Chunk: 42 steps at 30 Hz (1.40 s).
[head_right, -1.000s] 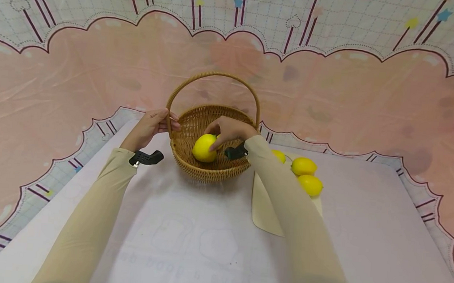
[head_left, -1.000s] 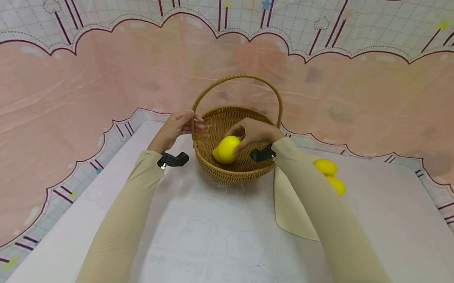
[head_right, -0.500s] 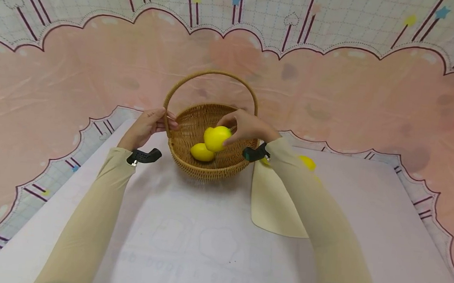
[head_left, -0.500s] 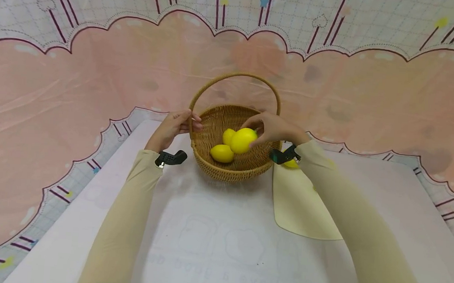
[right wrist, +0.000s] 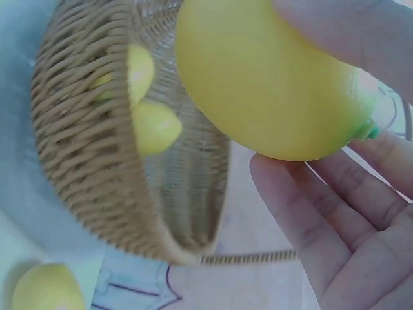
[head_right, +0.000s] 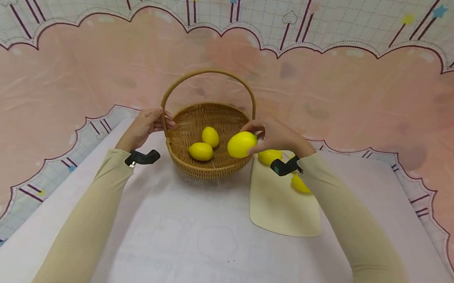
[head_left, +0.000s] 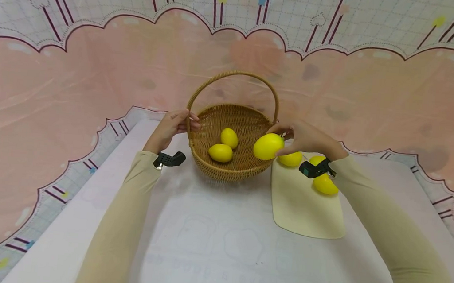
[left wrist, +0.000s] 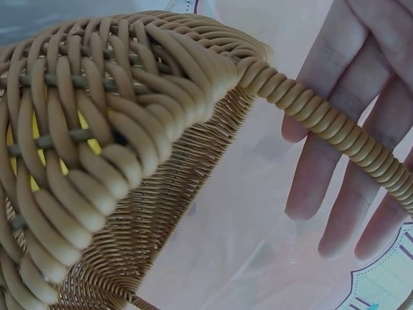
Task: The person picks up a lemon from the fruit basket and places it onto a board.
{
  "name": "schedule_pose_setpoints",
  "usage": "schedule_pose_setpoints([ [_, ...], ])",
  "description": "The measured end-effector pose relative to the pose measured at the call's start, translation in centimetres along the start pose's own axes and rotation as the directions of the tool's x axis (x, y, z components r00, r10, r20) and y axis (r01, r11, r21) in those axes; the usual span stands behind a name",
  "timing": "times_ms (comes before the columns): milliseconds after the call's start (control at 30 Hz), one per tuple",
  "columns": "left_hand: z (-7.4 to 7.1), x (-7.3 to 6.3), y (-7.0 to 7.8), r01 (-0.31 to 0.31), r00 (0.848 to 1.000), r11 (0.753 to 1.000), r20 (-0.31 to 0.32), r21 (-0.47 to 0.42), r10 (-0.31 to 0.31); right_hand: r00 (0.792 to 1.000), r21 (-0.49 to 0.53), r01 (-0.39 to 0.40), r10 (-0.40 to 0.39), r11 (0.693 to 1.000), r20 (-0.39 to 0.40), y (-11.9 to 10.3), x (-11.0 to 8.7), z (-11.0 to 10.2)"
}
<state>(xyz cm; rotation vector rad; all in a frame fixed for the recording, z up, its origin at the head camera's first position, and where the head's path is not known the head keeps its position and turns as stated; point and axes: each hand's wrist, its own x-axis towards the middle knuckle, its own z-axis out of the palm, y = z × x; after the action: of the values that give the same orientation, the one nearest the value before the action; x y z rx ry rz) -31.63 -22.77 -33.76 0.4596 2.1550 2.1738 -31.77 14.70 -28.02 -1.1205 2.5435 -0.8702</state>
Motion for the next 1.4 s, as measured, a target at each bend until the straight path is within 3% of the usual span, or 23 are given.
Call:
schedule_pose_setpoints([
  [400, 0.0, -0.1, 0.1, -0.01, 1.0, 1.0, -0.016, -0.002, 0.01, 0.996, -0.024, -0.017, 0.015, 1.0, -0.084, 2.4, -4.0, 0.5],
  [733, 0.4, -0.7, 1.0, -0.002, 1.0, 1.0, -0.007, -0.004, 0.002, 0.982, 0.018, -0.128, 0.129, 0.992, -0.136, 5.3, -6.5, 2.3],
  [1000, 1.0, -1.2, 1.8, -0.012, 1.0, 1.0, 0.001, 0.0, 0.012, 0.967, 0.004, -0.203, 0.201, 0.979, -0.158, 7.4, -6.9, 3.9],
  [1400, 1.1, -1.2, 1.7, -0.011, 1.0, 1.0, 0.003, 0.002, 0.011, 0.961, 0.016, -0.237, 0.237, 0.971, -0.145, 9.1, -6.5, 6.0],
])
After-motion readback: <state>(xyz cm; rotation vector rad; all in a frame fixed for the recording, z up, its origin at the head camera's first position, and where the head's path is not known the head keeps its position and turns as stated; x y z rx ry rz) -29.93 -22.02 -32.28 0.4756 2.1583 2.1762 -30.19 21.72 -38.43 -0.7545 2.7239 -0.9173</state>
